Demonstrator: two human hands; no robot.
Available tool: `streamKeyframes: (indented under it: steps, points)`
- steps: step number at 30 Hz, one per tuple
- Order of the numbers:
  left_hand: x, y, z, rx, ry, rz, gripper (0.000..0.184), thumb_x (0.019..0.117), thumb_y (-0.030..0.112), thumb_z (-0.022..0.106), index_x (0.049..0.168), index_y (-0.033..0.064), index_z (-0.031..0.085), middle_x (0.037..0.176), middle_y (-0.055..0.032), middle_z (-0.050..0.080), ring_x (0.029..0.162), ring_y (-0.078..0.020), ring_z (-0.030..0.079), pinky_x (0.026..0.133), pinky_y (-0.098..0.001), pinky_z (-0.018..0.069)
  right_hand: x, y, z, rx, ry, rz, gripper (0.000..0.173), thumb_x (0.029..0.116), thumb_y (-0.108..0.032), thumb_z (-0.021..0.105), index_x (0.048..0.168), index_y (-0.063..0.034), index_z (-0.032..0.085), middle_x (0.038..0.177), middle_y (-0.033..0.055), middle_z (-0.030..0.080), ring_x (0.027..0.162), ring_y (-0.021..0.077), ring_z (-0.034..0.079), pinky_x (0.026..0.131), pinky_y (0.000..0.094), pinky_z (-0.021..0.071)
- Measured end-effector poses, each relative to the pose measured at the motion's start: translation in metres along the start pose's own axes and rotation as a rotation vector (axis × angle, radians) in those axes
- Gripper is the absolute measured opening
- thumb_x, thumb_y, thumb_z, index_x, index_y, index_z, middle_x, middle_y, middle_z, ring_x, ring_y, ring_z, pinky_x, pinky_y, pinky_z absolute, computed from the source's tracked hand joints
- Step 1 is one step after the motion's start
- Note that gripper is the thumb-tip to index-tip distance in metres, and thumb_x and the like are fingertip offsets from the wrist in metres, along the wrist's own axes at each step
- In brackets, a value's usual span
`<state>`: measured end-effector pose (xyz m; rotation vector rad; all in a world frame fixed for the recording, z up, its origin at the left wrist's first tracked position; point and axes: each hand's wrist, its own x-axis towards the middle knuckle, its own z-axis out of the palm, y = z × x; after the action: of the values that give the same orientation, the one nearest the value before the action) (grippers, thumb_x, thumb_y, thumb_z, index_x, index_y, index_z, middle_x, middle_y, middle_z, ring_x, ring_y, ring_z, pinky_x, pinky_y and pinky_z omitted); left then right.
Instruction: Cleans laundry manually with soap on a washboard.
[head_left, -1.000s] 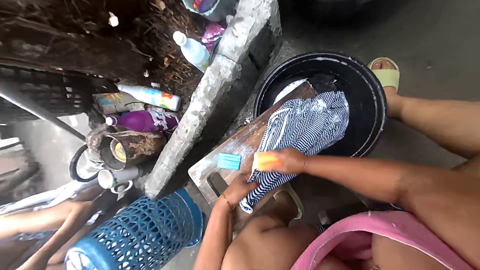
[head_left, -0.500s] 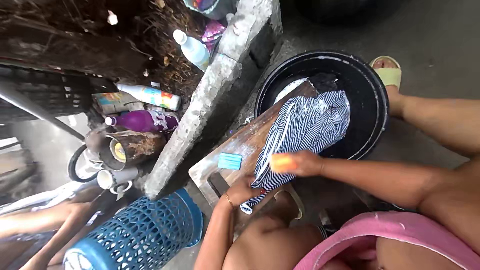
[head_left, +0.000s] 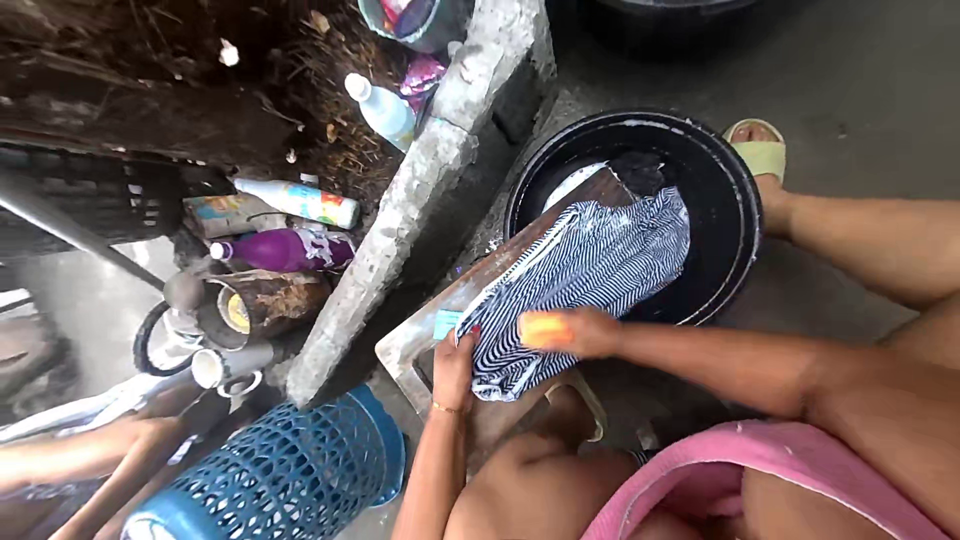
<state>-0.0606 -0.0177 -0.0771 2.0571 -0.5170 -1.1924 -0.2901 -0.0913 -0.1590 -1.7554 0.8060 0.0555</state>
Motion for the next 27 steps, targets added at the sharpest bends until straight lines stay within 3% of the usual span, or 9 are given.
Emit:
streamKeyframes:
  steps: [3,5,8,10,12,16,20,22,27]
  points:
    - [-0.003,-0.012,-0.014,0.08,-0.032,0.015,0.015,0.1005,0.008,0.053,0.104,-0.0003,0.064,0.081,-0.0011,0.071,0.073,-0.0069,0.07,0.07,-0.0271,0.0603,-0.001,0.116,-0.047,-0.14,0.255,0.251,0.053,0.0972,-0.045,0.064,0.137,-0.0109,0.062,0.112,0.0225,0.072,0.105,0.0439,0.07,0.091,0.0682,0.0517]
    - [0.0,-0.017,-0.02,0.122,-0.114,0.018,0.016,0.0996,0.014,0.057,0.104,0.0004,0.064,0.082,-0.0026,0.071,0.073,-0.0093,0.069,0.07,-0.0302,0.0603,-0.005,0.162,-0.081,-0.194,0.382,0.509,0.061,0.0945,-0.051,0.067,0.128,-0.0009,0.062,0.106,0.0297,0.07,0.101,0.0507,0.068,0.085,0.0716,0.0509]
    - [0.002,-0.014,-0.018,0.266,-0.307,-0.036,0.039,0.0925,0.024,0.072,0.12,-0.0007,0.061,0.099,-0.009,0.072,0.088,-0.0147,0.071,0.083,-0.0359,0.0607,0.002,0.104,-0.084,-0.058,0.467,0.645,0.062,0.0955,-0.045,0.069,0.128,0.0071,0.059,0.111,0.0335,0.067,0.105,0.052,0.065,0.089,0.0706,0.049]
    - [0.005,-0.008,-0.013,0.455,-0.452,-0.076,0.062,0.0819,0.027,0.084,0.131,-0.0004,0.058,0.114,-0.0126,0.072,0.105,-0.0184,0.07,0.098,-0.0404,0.0569,0.008,0.045,-0.046,0.074,0.401,0.507,0.06,0.0959,-0.041,0.068,0.132,0.0052,0.057,0.113,0.0283,0.068,0.107,0.0443,0.067,0.095,0.0632,0.0514]
    - [0.008,-0.006,-0.01,0.62,-0.568,-0.071,0.06,0.0796,0.023,0.087,0.129,-0.0007,0.061,0.116,-0.0143,0.071,0.109,-0.0211,0.069,0.102,-0.0441,0.0537,0.004,0.015,-0.012,0.1,0.217,0.316,0.063,0.097,-0.044,0.065,0.137,0.004,0.056,0.118,0.0262,0.068,0.113,0.0408,0.066,0.1,0.0589,0.0499]
    - [0.001,0.003,-0.015,0.547,-0.7,-0.042,0.03,0.0911,0.01,0.074,0.119,0.0016,0.069,0.105,-0.0062,0.075,0.097,-0.0096,0.071,0.095,-0.0337,0.0571,0.01,0.046,-0.033,-0.067,0.089,0.249,0.06,0.0987,-0.048,0.062,0.131,0.0018,0.057,0.109,0.0266,0.069,0.107,0.0447,0.067,0.094,0.0634,0.0504]
    - [-0.005,0.008,-0.014,0.443,-0.862,0.165,0.032,0.0948,0.016,0.069,0.122,0.0001,0.067,0.115,-0.006,0.07,0.103,-0.0077,0.067,0.095,-0.031,0.0554,0.014,0.091,-0.078,-0.191,0.305,0.408,0.057,0.0934,-0.049,0.069,0.126,-0.0027,0.064,0.104,0.0267,0.071,0.099,0.0477,0.069,0.085,0.0689,0.0518]
    - [-0.007,0.014,-0.026,0.452,-0.701,0.341,0.034,0.0965,0.019,0.065,0.124,-0.0008,0.068,0.127,-0.0125,0.066,0.112,-0.0147,0.065,0.099,-0.0343,0.0544,0.004,0.104,-0.105,-0.209,0.451,0.503,0.06,0.0933,-0.051,0.069,0.126,-0.0005,0.064,0.104,0.0307,0.069,0.1,0.0519,0.067,0.084,0.0727,0.0502]
    - [-0.024,0.004,-0.091,0.491,0.296,0.319,0.028,0.0975,0.02,0.067,0.114,-0.0026,0.069,0.101,-0.0154,0.072,0.09,-0.0222,0.07,0.085,-0.0435,0.0579,-0.018,0.112,-0.132,-0.189,0.595,0.646,0.061,0.0913,-0.033,0.076,0.132,0.0068,0.054,0.126,0.0401,0.056,0.116,0.0598,0.056,0.09,0.0763,0.0454]
